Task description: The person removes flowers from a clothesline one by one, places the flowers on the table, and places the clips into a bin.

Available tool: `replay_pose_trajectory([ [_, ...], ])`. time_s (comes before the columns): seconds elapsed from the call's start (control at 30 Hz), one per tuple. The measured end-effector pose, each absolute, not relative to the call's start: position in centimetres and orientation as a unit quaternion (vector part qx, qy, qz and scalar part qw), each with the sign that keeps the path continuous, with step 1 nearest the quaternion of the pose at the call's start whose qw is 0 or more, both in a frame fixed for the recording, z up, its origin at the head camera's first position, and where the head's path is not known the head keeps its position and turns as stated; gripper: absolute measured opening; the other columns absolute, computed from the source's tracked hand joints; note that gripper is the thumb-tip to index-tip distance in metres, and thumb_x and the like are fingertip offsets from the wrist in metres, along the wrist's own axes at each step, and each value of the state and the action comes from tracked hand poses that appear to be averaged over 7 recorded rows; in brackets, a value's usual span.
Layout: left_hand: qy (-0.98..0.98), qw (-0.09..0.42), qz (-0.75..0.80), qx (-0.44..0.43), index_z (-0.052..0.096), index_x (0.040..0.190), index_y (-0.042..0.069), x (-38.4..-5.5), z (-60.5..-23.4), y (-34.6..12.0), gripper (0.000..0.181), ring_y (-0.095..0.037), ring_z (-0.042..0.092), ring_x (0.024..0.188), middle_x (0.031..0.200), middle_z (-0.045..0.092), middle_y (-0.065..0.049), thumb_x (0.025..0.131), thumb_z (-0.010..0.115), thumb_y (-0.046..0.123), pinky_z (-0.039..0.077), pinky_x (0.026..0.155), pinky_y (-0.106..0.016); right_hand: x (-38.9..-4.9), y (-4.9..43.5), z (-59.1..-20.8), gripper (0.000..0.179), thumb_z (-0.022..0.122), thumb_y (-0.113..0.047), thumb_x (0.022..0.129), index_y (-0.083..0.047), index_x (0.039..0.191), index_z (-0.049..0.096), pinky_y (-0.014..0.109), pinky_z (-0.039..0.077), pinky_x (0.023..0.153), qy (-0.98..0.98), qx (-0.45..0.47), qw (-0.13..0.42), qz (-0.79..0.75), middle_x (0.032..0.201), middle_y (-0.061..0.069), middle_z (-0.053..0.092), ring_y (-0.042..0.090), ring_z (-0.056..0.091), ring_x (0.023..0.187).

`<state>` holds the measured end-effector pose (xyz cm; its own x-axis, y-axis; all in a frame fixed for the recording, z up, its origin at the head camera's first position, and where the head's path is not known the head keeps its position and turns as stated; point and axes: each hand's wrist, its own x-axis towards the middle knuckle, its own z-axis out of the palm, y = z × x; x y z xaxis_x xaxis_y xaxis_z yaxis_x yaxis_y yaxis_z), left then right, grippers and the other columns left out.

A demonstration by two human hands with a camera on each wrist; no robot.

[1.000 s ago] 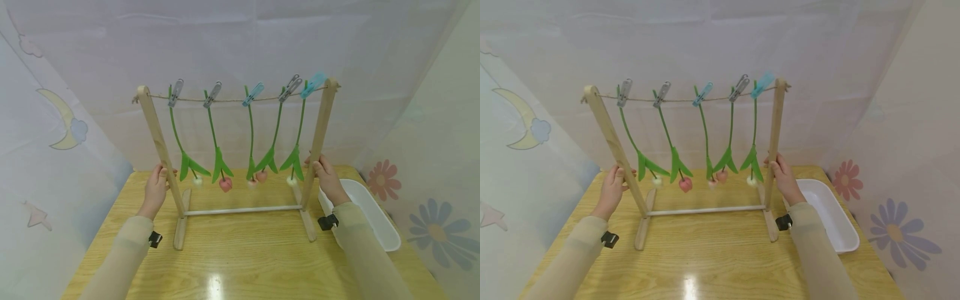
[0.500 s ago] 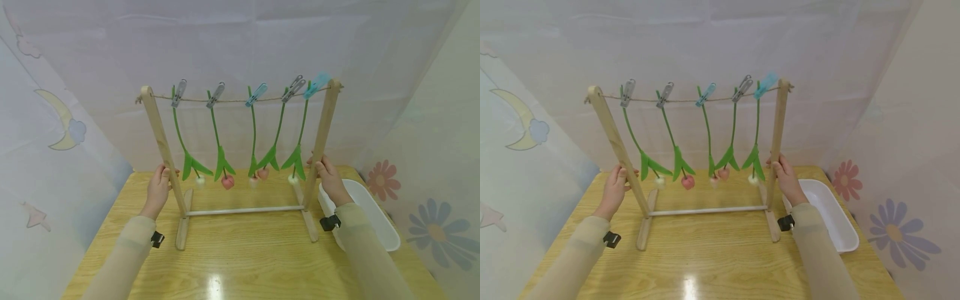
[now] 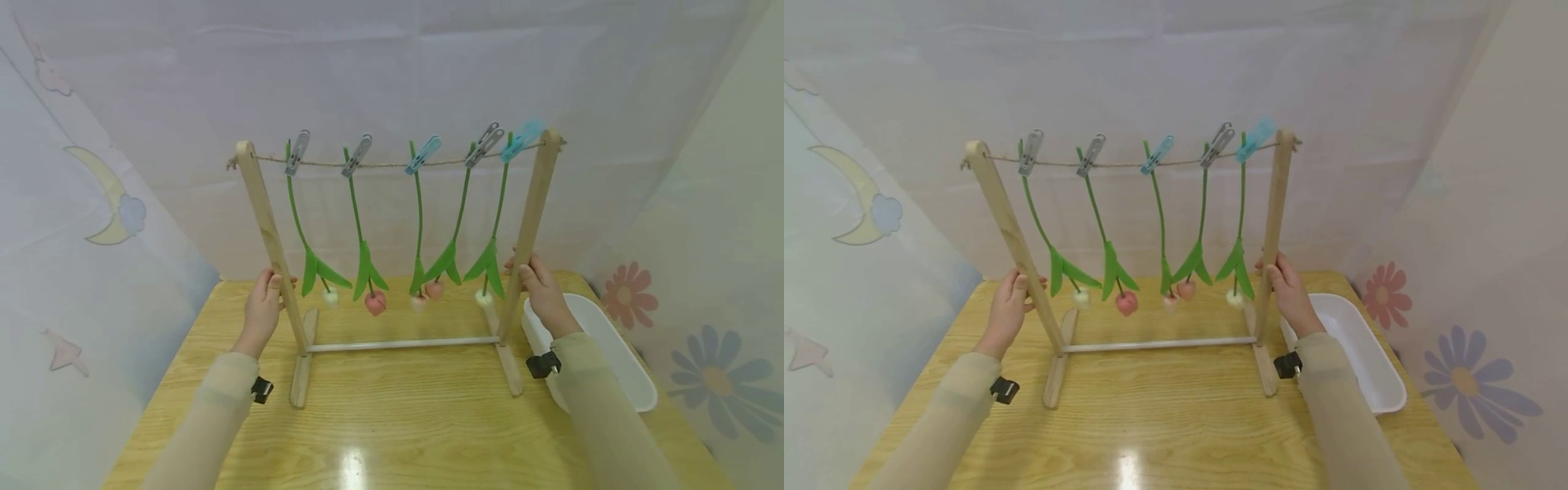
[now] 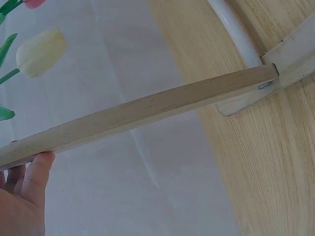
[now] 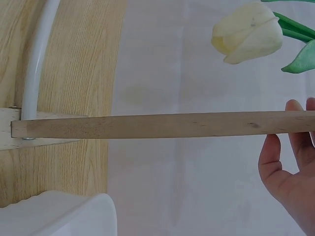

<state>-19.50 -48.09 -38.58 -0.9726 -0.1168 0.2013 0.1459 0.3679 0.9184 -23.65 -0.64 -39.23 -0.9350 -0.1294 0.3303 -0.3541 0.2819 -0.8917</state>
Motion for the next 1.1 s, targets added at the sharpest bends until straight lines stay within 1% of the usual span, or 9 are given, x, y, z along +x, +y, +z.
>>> replay_pose_trajectory([
  [0.1,-0.819,0.114,-0.562,-0.004,0.043,0.130,-0.003,-19.47,-38.54,-48.07,0.053,-0.041,0.052,0.118,0.124,0.054,-0.026,0.105,0.027,0.041,0.047,0.094,-0.060,-23.57,-0.63,-39.17,0.023,0.034,-0.025,0.107,-0.023,0.121,0.052,0.032,0.040,0.078,-0.793,0.153,0.093,0.583,0.108,-0.010,0.055,0.011,0.049,0.103],
  [0.23,-0.818,0.115,-0.564,-0.004,0.044,0.130,-0.003,-19.44,-38.52,-48.08,0.053,-0.042,0.052,0.118,0.123,0.054,-0.026,0.105,0.027,0.041,0.047,0.095,-0.059,-23.40,-0.51,-39.23,0.034,0.032,-0.025,0.108,-0.014,0.138,0.044,0.032,0.041,0.078,-0.792,0.159,0.082,0.584,0.113,-0.006,0.053,0.016,0.049,0.106],
  [0.33,-0.817,0.117,-0.565,-0.006,0.043,0.129,-0.004,-19.37,-38.46,-48.09,0.053,-0.043,0.052,0.118,0.123,0.054,-0.027,0.105,0.026,0.040,0.046,0.095,-0.060,-23.29,-0.53,-39.24,0.041,0.031,-0.025,0.108,-0.006,0.143,0.039,0.031,0.042,0.077,-0.793,0.159,0.080,0.583,0.113,-0.006,0.054,0.018,0.050,0.106],
  [0.5,-0.815,0.116,-0.568,-0.003,0.043,0.129,-0.004,-19.21,-38.28,-48.02,0.051,-0.043,0.051,0.119,0.123,0.054,-0.028,0.105,0.026,0.038,0.045,0.096,-0.060,-23.22,-0.56,-39.20,0.044,0.031,-0.026,0.108,-0.004,0.147,0.035,0.030,0.041,0.078,-0.795,0.156,0.079,0.581,0.112,-0.011,0.053,0.019,0.050,0.107],
  [0.53,-0.814,0.112,-0.569,0.000,0.043,0.130,-0.003,-19.23,-38.25,-48.03,0.050,-0.043,0.051,0.119,0.124,0.054,-0.028,0.105,0.026,0.037,0.045,0.097,-0.060,-23.21,-0.56,-39.17,0.044,0.031,-0.026,0.108,-0.004,0.147,0.035,0.030,0.041,0.078,-0.796,0.156,0.079,0.580,0.112,-0.012,0.054,0.019,0.050,0.107],
  [0.67,-0.814,0.105,-0.571,0.006,0.044,0.129,-0.004,-19.00,-37.77,-47.79,0.049,-0.042,0.051,0.119,0.124,0.054,-0.029,0.105,0.026,0.035,0.045,0.097,-0.059,-23.13,-0.57,-39.08,0.043,0.031,-0.025,0.108,-0.003,0.145,0.037,0.031,0.042,0.078,-0.798,0.155,0.078,0.577,0.115,-0.002,0.055,0.015,0.051,0.106],
  [0.77,-0.816,0.107,-0.568,0.005,0.044,0.128,-0.004,-18.96,-37.76,-47.70,0.050,-0.043,0.051,0.118,0.122,0.054,-0.029,0.104,0.027,0.037,0.045,0.096,-0.060,-23.08,-0.59,-39.08,0.039,0.032,-0.026,0.108,-0.006,0.140,0.042,0.030,0.043,0.078,-0.800,0.149,0.081,0.575,0.116,0.002,0.055,0.012,0.052,0.106],
  [0.93,-0.815,0.109,-0.569,0.001,0.043,0.129,-0.003,-19.09,-37.99,-47.79,0.051,-0.043,0.051,0.119,0.123,0.053,-0.029,0.104,0.025,0.037,0.045,0.096,-0.060,-23.24,-0.54,-39.09,0.031,0.033,-0.024,0.107,-0.015,0.132,0.048,0.028,0.044,0.076,-0.799,0.149,0.089,0.576,0.112,-0.006,0.057,0.010,0.054,0.105],
  [1.1,-0.815,0.103,-0.571,0.006,0.043,0.130,-0.003,-19.12,-37.89,-47.80,0.049,-0.043,0.050,0.120,0.124,0.053,-0.029,0.105,0.024,0.035,0.045,0.097,-0.059,-23.40,-0.48,-39.17,0.025,0.034,-0.019,0.107,-0.015,0.124,0.052,0.026,0.045,0.074,-0.798,0.153,0.098,0.575,0.109,-0.013,0.057,0.008,0.054,0.103],
])
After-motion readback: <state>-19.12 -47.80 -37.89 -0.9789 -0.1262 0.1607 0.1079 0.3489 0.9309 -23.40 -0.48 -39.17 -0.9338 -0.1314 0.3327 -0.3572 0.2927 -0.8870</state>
